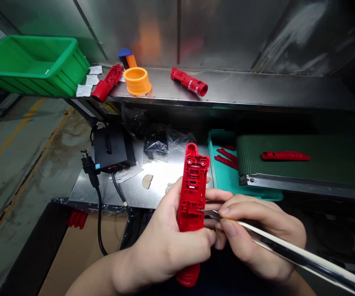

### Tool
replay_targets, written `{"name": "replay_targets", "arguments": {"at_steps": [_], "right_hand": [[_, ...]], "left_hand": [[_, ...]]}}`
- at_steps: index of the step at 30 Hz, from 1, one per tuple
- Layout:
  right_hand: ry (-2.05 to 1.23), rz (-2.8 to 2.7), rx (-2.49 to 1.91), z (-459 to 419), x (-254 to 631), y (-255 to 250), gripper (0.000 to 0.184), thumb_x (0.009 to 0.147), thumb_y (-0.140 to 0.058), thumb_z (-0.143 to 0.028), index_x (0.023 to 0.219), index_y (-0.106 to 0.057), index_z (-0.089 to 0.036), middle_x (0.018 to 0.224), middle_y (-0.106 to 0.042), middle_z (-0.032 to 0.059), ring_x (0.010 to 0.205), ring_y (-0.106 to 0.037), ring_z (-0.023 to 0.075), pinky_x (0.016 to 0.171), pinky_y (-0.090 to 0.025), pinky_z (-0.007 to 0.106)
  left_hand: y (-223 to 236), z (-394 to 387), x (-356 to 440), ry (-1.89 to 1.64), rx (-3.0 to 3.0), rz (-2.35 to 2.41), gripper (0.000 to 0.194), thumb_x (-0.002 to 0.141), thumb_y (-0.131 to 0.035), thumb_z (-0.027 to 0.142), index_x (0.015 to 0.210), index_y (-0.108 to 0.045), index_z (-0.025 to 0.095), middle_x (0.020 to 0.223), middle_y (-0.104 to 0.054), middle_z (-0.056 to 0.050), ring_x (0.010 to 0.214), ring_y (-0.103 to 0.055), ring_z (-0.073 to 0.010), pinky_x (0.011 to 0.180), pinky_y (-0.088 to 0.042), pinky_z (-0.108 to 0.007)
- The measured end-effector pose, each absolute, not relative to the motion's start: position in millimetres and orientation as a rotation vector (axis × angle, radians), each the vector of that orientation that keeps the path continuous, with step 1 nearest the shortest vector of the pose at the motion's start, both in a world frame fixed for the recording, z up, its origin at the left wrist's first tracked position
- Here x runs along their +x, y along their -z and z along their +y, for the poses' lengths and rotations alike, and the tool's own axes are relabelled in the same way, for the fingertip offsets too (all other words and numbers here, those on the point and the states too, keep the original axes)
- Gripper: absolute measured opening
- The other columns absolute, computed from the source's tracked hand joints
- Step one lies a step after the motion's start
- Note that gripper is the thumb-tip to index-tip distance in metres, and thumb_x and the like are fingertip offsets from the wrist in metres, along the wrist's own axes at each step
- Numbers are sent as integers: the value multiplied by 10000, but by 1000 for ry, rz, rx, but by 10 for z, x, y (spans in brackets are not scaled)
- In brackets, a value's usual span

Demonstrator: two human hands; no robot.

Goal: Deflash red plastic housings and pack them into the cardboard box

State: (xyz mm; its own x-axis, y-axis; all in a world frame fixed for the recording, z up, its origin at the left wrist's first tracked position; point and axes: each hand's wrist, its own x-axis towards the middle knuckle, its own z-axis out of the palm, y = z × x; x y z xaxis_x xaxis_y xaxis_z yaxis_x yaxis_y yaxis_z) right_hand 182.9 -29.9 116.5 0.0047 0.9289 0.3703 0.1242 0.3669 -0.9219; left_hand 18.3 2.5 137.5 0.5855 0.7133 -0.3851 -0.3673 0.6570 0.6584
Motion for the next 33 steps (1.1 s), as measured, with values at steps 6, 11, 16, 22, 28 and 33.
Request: {"name": "replay_targets", "arguments": {"at_steps": [6, 11, 16, 22, 28, 33], "right_hand": [[-846, -1460, -1067, -317, 1830, -1195, 349, 800, -702, -40, 993, -766, -324, 823, -821, -27, 703, -798, 236, 769, -709, 378], [-769, -1529, -1092, -303, 1849, -1200, 313, 785, -702, -51, 956, -750, -309, 793, -818, -28, 602, -773, 209, 667, -694, 316], [-775, -1538, -1082, -298, 1847, -1222, 319, 779, -699, -45, 955, -755, -306, 812, -823, -32, 620, -780, 198, 673, -692, 295], [-792, -1547, -1022, -269, 1845, -1209, 296, 768, -686, -22, 943, -760, -248, 779, -821, 8, 557, -763, 198, 606, -685, 298], [-824, -1513, -971, -247, 1847, -1172, 282, 767, -702, -27, 954, -767, -228, 795, -823, 34, 708, -811, 267, 727, -709, 383], [-843, -1473, -974, -272, 1825, -1134, 291, 766, -699, -18, 951, -769, -232, 781, -819, 19, 723, -813, 265, 825, -701, 430]], "left_hand": [[-1386, 19, 167, -648, 543, 718, 462, 649, -711, 2, 1054, -640, 211, 1156, -769, -66, 745, -774, -196, 697, -586, -289], [-1383, 23, 173, -639, 533, 717, 488, 633, -758, -1, 1065, -656, 202, 1154, -771, -77, 751, -780, -213, 686, -592, -290], [-1374, 19, 155, -641, 536, 697, 483, 651, -766, -6, 1078, -675, 202, 1149, -774, -78, 797, -786, -227, 723, -604, -303], [-1382, 18, 142, -646, 523, 690, 456, 652, -713, -28, 1041, -680, 208, 1173, -768, -61, 773, -786, -205, 706, -586, -280], [-1377, 22, 147, -638, 530, 692, 487, 644, -754, -8, 1076, -680, 205, 1111, -780, -73, 778, -781, -223, 704, -584, -298], [-1371, 15, 134, -633, 553, 674, 451, 678, -770, 27, 1080, -678, 210, 1007, -791, -54, 781, -779, -218, 697, -570, -283]]}}
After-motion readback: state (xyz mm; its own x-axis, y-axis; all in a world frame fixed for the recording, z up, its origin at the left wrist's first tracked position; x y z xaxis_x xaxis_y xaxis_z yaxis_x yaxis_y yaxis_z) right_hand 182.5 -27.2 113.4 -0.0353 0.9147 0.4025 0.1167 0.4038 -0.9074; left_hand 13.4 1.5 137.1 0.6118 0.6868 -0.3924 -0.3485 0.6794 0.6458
